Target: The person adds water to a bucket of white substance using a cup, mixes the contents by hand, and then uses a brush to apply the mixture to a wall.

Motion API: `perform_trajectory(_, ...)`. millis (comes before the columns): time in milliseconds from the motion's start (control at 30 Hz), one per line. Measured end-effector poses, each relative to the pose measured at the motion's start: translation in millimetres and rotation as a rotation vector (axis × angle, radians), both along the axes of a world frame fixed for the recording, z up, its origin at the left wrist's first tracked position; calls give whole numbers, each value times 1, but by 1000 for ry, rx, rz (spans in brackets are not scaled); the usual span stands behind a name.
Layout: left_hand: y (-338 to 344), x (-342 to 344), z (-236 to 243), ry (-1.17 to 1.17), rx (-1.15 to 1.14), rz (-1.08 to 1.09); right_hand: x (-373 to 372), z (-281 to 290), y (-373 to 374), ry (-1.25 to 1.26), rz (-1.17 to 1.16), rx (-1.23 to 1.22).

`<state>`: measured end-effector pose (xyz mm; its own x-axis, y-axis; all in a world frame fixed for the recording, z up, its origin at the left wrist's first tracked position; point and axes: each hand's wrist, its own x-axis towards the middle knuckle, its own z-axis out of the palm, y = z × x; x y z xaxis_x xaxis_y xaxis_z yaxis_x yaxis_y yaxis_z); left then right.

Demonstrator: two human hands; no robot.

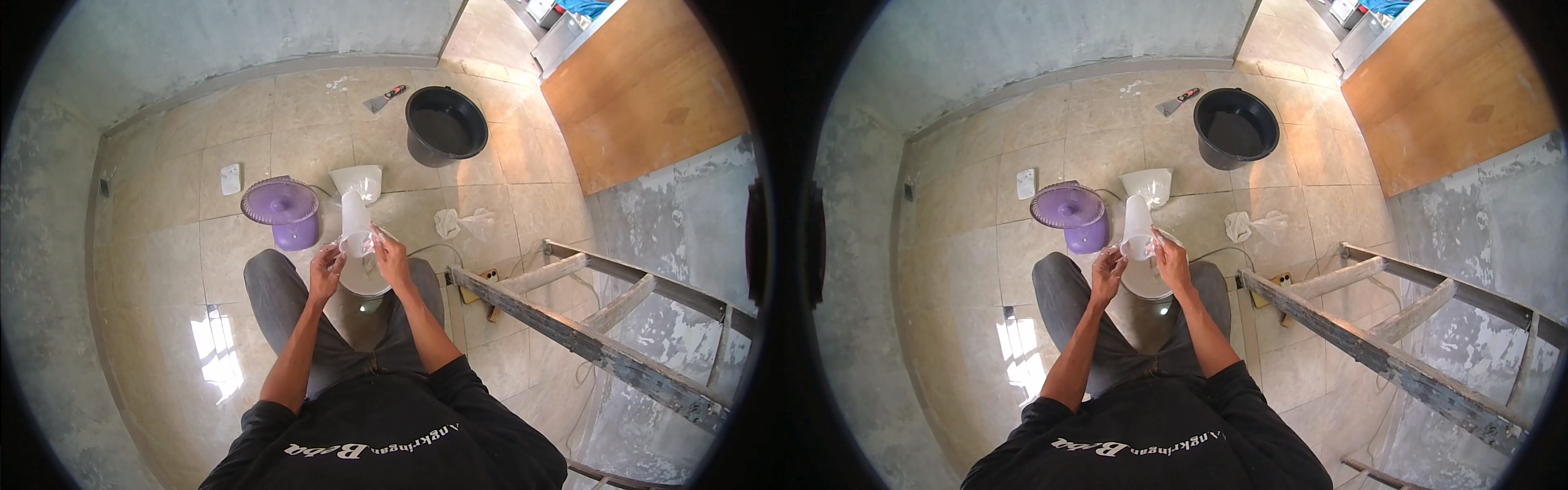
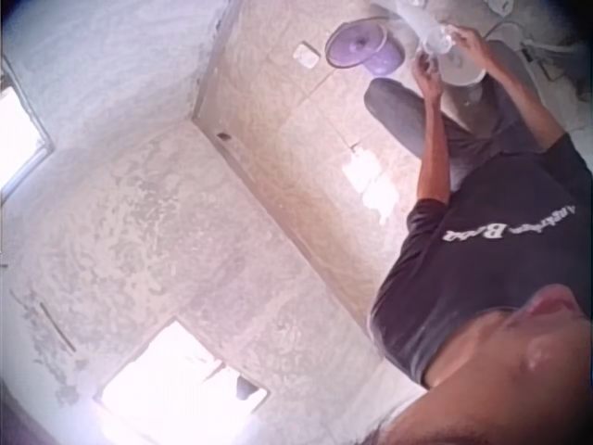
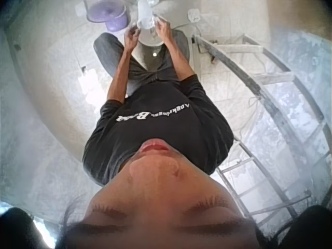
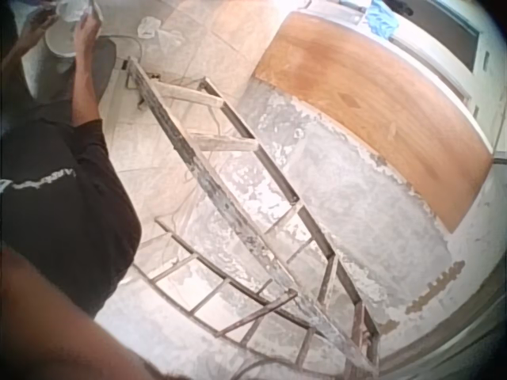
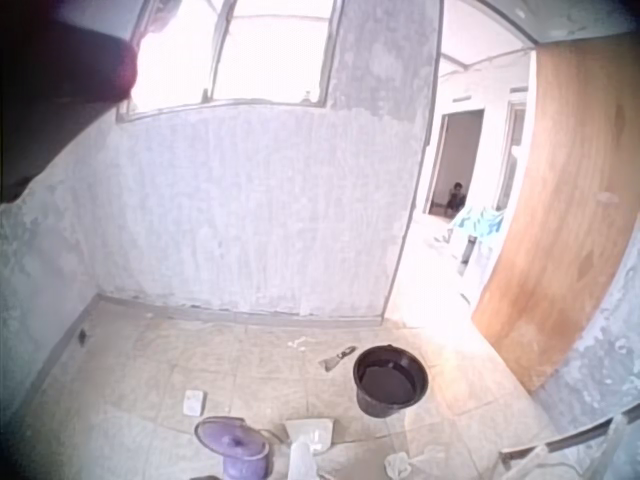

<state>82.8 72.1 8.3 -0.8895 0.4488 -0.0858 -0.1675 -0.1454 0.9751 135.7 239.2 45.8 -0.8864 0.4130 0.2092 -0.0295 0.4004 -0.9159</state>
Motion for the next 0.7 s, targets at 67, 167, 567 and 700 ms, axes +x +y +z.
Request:
perform_trajectory(67, 0, 0, -3, 3, 3, 0, 0, -3, 0, -2, -1, 24)
perform_trajectory(167, -1, 0, -4, 17, 4, 7, 1, -4, -2, 19, -8, 20)
perform_trajectory(567, -1, 1, -7, 50, -25, 26, 5, -10, -2, 27, 19, -1)
perform_trajectory(700, -3, 1, -9, 57, -38, 21, 6, -6, -4, 26, 16, 10)
